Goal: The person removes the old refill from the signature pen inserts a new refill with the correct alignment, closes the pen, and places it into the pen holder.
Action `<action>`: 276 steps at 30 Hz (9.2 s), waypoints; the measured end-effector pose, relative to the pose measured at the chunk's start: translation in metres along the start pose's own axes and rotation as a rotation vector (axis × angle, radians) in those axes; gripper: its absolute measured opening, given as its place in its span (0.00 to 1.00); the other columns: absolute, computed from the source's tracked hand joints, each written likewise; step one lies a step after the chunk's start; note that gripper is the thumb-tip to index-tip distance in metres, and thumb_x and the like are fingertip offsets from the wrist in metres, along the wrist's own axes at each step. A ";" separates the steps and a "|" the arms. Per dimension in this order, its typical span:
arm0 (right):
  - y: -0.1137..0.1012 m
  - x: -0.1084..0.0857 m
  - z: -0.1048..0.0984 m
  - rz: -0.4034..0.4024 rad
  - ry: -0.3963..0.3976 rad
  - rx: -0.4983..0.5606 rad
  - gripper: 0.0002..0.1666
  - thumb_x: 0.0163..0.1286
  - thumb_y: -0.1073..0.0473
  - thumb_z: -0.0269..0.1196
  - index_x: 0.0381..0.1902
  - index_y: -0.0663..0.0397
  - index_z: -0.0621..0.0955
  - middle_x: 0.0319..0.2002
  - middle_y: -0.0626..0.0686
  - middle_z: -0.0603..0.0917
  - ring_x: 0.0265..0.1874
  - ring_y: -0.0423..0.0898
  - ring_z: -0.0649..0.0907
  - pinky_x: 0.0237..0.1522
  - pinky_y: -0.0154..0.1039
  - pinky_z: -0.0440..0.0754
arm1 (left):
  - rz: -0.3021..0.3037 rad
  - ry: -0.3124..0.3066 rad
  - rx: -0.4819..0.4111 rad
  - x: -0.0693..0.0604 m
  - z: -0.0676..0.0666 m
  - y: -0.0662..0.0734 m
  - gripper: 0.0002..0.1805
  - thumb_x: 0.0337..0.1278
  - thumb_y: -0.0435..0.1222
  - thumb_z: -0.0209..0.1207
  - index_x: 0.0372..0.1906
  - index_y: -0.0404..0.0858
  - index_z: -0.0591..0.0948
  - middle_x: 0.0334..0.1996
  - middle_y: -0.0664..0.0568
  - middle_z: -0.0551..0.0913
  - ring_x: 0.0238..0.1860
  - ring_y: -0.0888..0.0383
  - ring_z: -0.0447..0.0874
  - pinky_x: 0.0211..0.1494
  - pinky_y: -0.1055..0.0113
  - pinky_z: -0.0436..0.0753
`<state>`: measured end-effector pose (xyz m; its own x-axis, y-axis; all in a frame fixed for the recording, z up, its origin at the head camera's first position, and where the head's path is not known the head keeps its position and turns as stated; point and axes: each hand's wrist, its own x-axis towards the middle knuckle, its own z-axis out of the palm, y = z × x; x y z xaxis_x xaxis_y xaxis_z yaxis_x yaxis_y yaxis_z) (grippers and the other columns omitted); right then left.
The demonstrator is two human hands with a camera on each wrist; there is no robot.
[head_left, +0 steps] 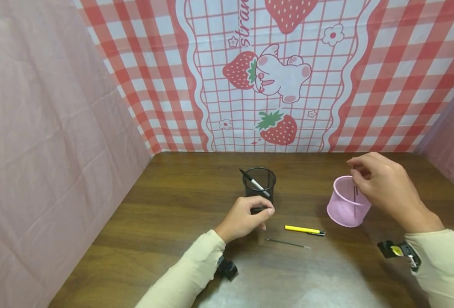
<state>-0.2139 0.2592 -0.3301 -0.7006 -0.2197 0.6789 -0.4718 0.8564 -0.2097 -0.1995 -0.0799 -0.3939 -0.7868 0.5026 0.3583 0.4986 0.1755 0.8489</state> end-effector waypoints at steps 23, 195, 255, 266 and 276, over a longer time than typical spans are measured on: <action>-0.017 -0.002 0.005 -0.073 0.001 0.041 0.14 0.52 0.74 0.68 0.36 0.55 0.86 0.35 0.51 0.86 0.30 0.44 0.79 0.34 0.20 0.70 | 0.026 -0.002 -0.005 0.003 -0.002 -0.025 0.07 0.69 0.39 0.62 0.42 0.39 0.85 0.23 0.42 0.83 0.20 0.58 0.84 0.26 0.67 0.82; -0.071 -0.029 0.058 -0.310 -0.252 0.383 0.11 0.62 0.68 0.70 0.37 0.44 0.86 0.33 0.36 0.85 0.27 0.30 0.78 0.29 0.32 0.79 | 0.094 -0.015 0.027 0.000 0.001 0.010 0.06 0.63 0.26 0.63 0.43 0.29 0.84 0.25 0.43 0.84 0.21 0.55 0.84 0.26 0.71 0.81; -0.069 -0.030 0.058 -0.225 -0.281 0.419 0.12 0.63 0.66 0.69 0.34 0.42 0.81 0.21 0.30 0.73 0.18 0.29 0.71 0.20 0.27 0.69 | 0.061 -0.012 -0.096 0.003 0.001 -0.027 0.08 0.66 0.32 0.64 0.41 0.29 0.85 0.21 0.50 0.83 0.21 0.59 0.84 0.27 0.60 0.86; -0.071 -0.031 0.062 -0.252 -0.258 0.432 0.06 0.66 0.61 0.70 0.36 0.43 0.84 0.21 0.30 0.72 0.18 0.29 0.70 0.21 0.24 0.68 | 0.035 -0.039 -0.160 0.003 0.002 -0.024 0.09 0.64 0.30 0.64 0.44 0.27 0.86 0.24 0.44 0.87 0.21 0.56 0.86 0.29 0.57 0.86; -0.077 -0.032 0.065 -0.288 -0.222 0.455 0.15 0.60 0.69 0.72 0.37 0.42 0.84 0.22 0.31 0.72 0.18 0.29 0.70 0.22 0.22 0.67 | 0.073 -0.033 -0.094 0.005 0.001 -0.024 0.10 0.65 0.35 0.66 0.44 0.33 0.87 0.22 0.45 0.84 0.17 0.60 0.81 0.25 0.63 0.84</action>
<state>-0.1903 0.1699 -0.3818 -0.5825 -0.5486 0.5998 -0.8080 0.4713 -0.3536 -0.2147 -0.0802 -0.4127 -0.7365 0.5389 0.4088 0.5167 0.0582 0.8542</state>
